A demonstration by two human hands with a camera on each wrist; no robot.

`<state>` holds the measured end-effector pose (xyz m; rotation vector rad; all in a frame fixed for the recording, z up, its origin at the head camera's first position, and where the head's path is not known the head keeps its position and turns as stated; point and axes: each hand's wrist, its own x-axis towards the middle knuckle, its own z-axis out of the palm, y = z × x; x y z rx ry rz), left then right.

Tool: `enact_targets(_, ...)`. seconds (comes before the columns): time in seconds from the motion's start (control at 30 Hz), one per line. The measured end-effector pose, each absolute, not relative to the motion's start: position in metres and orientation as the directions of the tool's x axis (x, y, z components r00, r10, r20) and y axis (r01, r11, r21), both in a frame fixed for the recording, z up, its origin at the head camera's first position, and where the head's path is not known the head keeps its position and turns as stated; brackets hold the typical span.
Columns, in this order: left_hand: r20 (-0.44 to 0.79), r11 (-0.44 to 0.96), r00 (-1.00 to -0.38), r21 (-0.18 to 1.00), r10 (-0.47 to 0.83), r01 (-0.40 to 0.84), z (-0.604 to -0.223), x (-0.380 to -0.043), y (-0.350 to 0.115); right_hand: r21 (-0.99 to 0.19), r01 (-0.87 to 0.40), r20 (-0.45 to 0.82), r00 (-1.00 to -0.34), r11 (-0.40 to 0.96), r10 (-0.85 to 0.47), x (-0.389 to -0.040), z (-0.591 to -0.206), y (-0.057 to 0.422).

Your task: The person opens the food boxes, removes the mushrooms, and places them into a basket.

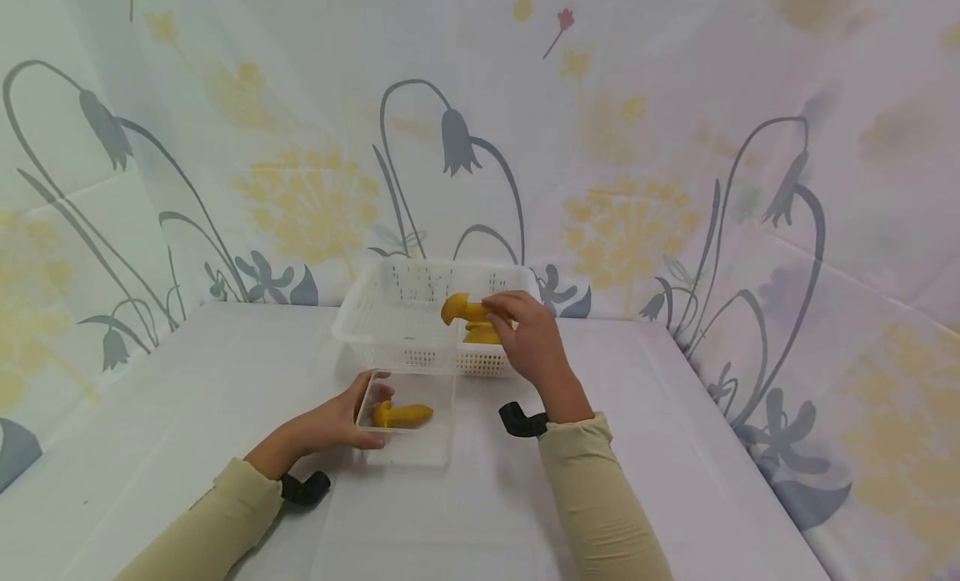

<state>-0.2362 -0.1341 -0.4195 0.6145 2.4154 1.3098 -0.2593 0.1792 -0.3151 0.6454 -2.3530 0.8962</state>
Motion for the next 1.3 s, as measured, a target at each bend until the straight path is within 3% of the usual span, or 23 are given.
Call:
enact_targets(0.43, -0.065, 0.481, -0.852, 0.846, 0.519, 0.229, -0.42, -0.236, -0.135, -0.559, -0.537, 0.63, -0.77, 0.633, -0.097, -0.266, -0.322, 0.184)
enact_targets(0.73, -0.067, 0.486, -0.849, 0.842, 0.524, 0.233, -0.425, -0.239, -0.136, -0.568, -0.492, 0.664, -0.748, 0.659, 0.014, -0.275, -0.334, 0.189)
enact_targets(1.07, -0.069, 0.477, -0.845, 0.848, 0.53, 0.231, -0.425, -0.238, -0.134, -0.606, -0.435, 0.616, -0.786, 0.666, 0.047, -0.277, -0.338, 0.191)
enact_targets(1.3, -0.064, 0.489, -0.849, 0.839, 0.524, 0.238, -0.424, -0.238, -0.135, -0.543, -0.397, 0.637, -0.769, 0.74, 0.056, -0.282, -0.343, 0.191)
